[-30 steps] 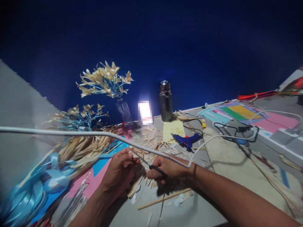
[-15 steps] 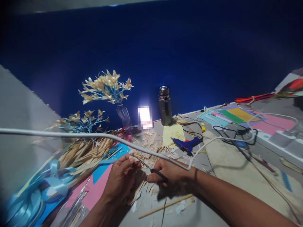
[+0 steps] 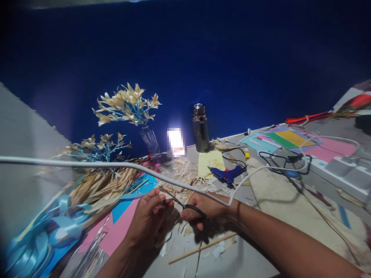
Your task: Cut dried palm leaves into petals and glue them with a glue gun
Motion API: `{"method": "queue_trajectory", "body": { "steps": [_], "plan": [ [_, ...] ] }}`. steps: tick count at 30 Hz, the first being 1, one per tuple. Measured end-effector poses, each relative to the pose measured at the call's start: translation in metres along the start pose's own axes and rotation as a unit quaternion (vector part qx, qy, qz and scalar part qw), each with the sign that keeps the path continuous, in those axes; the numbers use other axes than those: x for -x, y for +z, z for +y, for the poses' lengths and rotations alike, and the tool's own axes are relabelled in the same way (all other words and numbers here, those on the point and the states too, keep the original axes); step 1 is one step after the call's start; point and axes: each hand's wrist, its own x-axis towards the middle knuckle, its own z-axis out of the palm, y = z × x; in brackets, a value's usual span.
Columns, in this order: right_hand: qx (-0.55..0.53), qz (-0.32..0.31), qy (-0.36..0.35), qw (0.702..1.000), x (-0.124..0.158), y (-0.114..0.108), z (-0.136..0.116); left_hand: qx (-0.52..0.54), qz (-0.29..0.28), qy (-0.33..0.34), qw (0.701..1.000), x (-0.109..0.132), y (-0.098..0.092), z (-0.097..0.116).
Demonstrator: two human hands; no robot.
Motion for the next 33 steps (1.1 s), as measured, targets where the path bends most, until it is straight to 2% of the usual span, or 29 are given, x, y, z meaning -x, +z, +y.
{"method": "queue_trajectory", "body": {
  "steps": [8, 14, 21, 26, 33],
  "plan": [
    [-0.009, -0.008, -0.012, 1.000, 0.005, 0.003, -0.011, -0.011, 0.011, -0.009, 1.000, 0.000, 0.001, 0.000],
    [-0.035, 0.025, 0.028, 0.999, -0.001, 0.006, -0.002, 0.009, -0.002, -0.003, 1.000, 0.001, 0.002, 0.002],
    [-0.030, 0.000, 0.018, 0.999, 0.000, 0.004, -0.002, 0.040, 0.007, -0.008, 0.999, 0.000, 0.002, 0.004],
    [-0.005, 0.004, 0.018, 1.000, 0.001, 0.004, -0.006, 0.037, 0.005, -0.012, 0.999, -0.002, 0.002, 0.003],
    [-0.023, 0.023, 0.030, 0.999, 0.002, 0.008, -0.007, 0.026, 0.005, -0.009, 1.000, 0.000, 0.001, 0.003]
  ]
}}
